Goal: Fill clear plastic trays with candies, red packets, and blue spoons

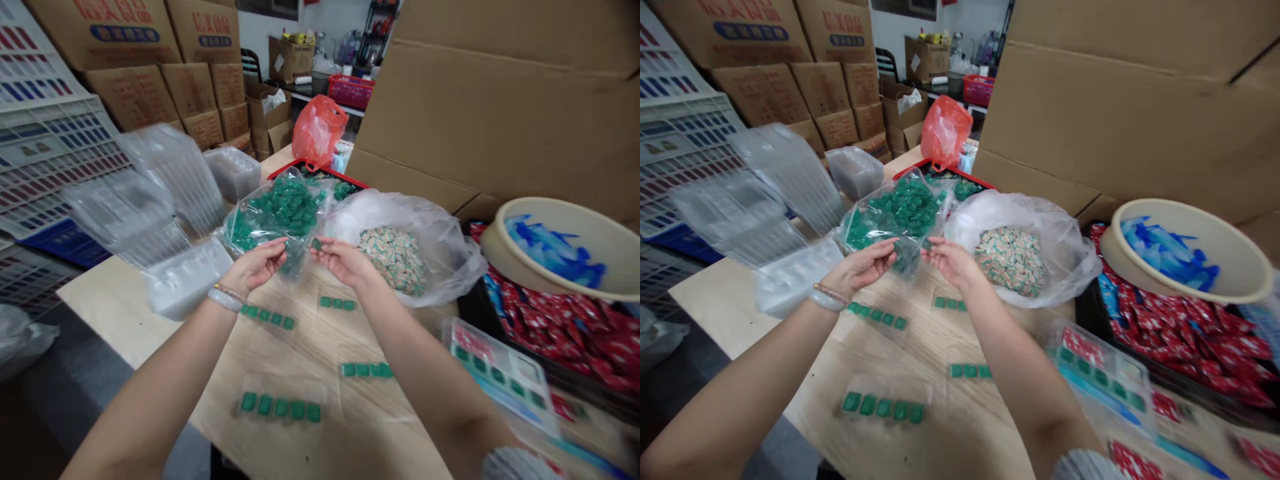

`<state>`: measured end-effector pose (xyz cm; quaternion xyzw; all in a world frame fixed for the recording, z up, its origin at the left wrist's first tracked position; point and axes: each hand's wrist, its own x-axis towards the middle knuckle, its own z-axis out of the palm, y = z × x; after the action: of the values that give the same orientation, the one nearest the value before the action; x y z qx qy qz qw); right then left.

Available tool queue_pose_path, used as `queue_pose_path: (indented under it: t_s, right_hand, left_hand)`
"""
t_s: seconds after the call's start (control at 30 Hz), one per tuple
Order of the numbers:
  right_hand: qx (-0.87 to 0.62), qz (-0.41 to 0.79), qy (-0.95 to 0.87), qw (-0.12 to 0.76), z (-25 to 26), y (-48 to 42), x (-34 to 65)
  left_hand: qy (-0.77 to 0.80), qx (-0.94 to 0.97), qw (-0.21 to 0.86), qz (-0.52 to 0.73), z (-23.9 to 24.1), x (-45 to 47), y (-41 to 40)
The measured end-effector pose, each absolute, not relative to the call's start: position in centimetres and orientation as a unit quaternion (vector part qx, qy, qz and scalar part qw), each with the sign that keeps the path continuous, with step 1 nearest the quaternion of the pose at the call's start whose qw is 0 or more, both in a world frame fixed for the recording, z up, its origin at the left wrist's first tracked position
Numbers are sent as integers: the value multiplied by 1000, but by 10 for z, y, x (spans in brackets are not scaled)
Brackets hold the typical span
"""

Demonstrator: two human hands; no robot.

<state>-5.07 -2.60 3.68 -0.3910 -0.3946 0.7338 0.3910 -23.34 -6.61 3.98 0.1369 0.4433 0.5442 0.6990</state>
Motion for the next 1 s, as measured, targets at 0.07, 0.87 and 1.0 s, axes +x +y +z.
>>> queue_pose_path:
  t_s: [0.07,0.87,1.0]
  right_hand:
    - [-383,771,-324,393,35,-51,-30]
    - [-599,192,-743,230,-26,-123,82]
    - [-613,150,-765,128,-17,-130,83]
  left_hand:
    - [449,166,705,523,43,-218,-70]
    - [420,895,135,64,-9,-72,-96]
    - [414,897,126,85,-11,-70,-102]
